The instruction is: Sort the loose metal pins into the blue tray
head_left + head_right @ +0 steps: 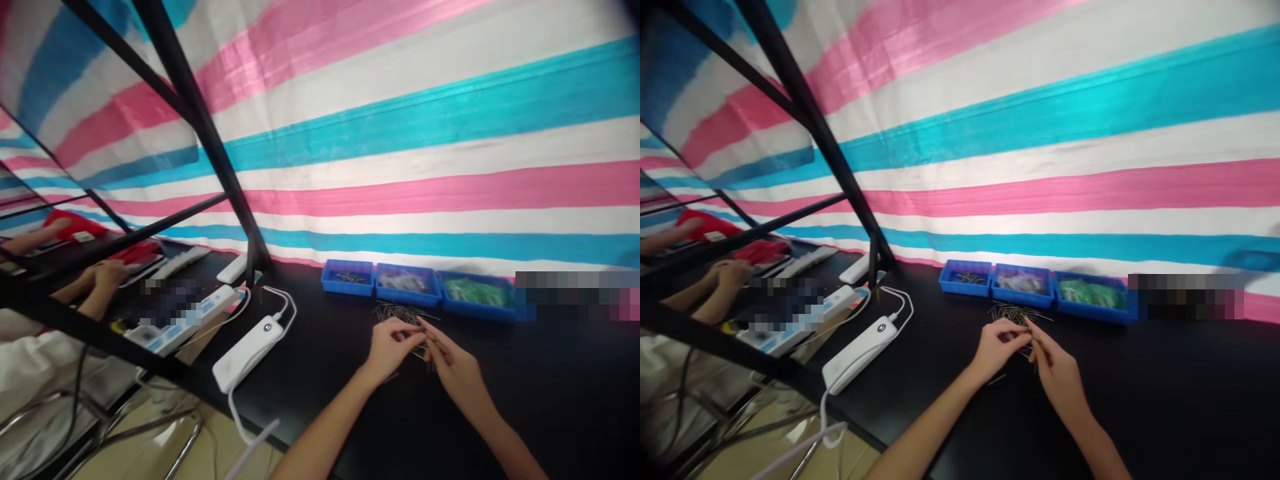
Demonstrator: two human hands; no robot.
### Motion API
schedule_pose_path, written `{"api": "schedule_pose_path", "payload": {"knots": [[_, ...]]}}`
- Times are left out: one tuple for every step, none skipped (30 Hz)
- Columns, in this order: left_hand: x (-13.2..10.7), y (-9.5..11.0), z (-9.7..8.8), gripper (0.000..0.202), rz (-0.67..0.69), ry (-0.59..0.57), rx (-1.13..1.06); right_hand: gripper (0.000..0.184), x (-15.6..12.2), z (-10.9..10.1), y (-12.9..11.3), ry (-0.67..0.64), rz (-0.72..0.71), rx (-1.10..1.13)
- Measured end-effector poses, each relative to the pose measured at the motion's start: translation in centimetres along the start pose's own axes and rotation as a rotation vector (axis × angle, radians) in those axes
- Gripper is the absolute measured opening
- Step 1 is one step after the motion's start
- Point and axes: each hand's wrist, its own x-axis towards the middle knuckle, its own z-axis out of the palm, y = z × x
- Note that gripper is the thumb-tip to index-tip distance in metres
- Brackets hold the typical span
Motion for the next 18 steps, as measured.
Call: {"api": "schedule_pose_path", "payload": {"knots": [[-0.05, 0.03, 0.05, 0.021, 0.000, 0.005, -0.037, 0.048, -0.05, 0.08, 0.06, -0.005, 0.014, 0.025], [-0.10, 0.08, 0.13, 0.020, 0.000, 0.007, -0.072, 0.049, -0.09, 0.16, 0.08, -0.006, 0.030, 0.045], [-0.14, 0.12, 0.21, 0.019, -0.003, 0.011, -0.104, 0.050, -0.13, 0.22, 0.06, -0.003, 0.044, 0.063], [-0.15, 0.17, 0.30, 0.018, -0.008, 0.015, -0.127, 0.051, -0.14, 0.25, 0.00, 0.002, 0.057, 0.079], [-0.14, 0.20, 0.38, 0.018, -0.016, 0.023, -0.140, 0.052, -0.13, 0.27, -0.08, 0.009, 0.075, 0.090], [-0.11, 0.24, 0.45, 0.019, -0.024, 0.030, -0.145, 0.052, -0.11, 0.27, -0.16, 0.021, 0.098, 0.099], [-0.07, 0.27, 0.51, 0.019, -0.033, 0.039, -0.144, 0.053, -0.08, 0.25, -0.24, 0.037, 0.124, 0.108], [-0.01, 0.31, 0.54, 0.020, -0.043, 0.047, -0.141, 0.053, -0.04, 0.21, -0.31, 0.058, 0.150, 0.117], [0.05, 0.34, 0.54, 0.021, -0.051, 0.055, -0.137, 0.053, -0.01, 0.16, -0.35, 0.082, 0.175, 0.121], [0.10, 0.38, 0.53, 0.022, -0.058, 0.059, -0.133, 0.053, 0.01, 0.11, -0.37, 0.107, 0.198, 0.117], [0.14, 0.41, 0.50, 0.023, -0.063, 0.062, -0.129, 0.051, 0.03, 0.06, -0.35, 0.127, 0.218, 0.104], [0.17, 0.44, 0.46, 0.022, -0.066, 0.063, -0.125, 0.048, 0.03, 0.02, -0.30, 0.136, 0.231, 0.086], [0.20, 0.45, 0.41, 0.022, -0.066, 0.062, -0.122, 0.046, 0.03, 0.00, -0.22, 0.133, 0.238, 0.064], [0.21, 0.46, 0.37, 0.021, -0.060, 0.060, -0.120, 0.044, 0.02, 0.00, -0.12, 0.122, 0.241, 0.046], [0.21, 0.45, 0.32, 0.020, -0.053, 0.059, -0.116, 0.043, 0.01, 0.03, -0.01, 0.108, 0.243, 0.036], [0.21, 0.44, 0.28, 0.020, -0.047, 0.060, -0.109, 0.043, 0.01, 0.09, 0.10, 0.092, 0.246, 0.032], [0.21, 0.44, 0.26, 0.020, -0.045, 0.063, -0.099, 0.043, 0.00, 0.17, 0.21, 0.078, 0.249, 0.031], [0.20, 0.44, 0.25, 0.021, -0.045, 0.069, -0.087, 0.044, 0.00, 0.26, 0.31, 0.069, 0.253, 0.030]]}}
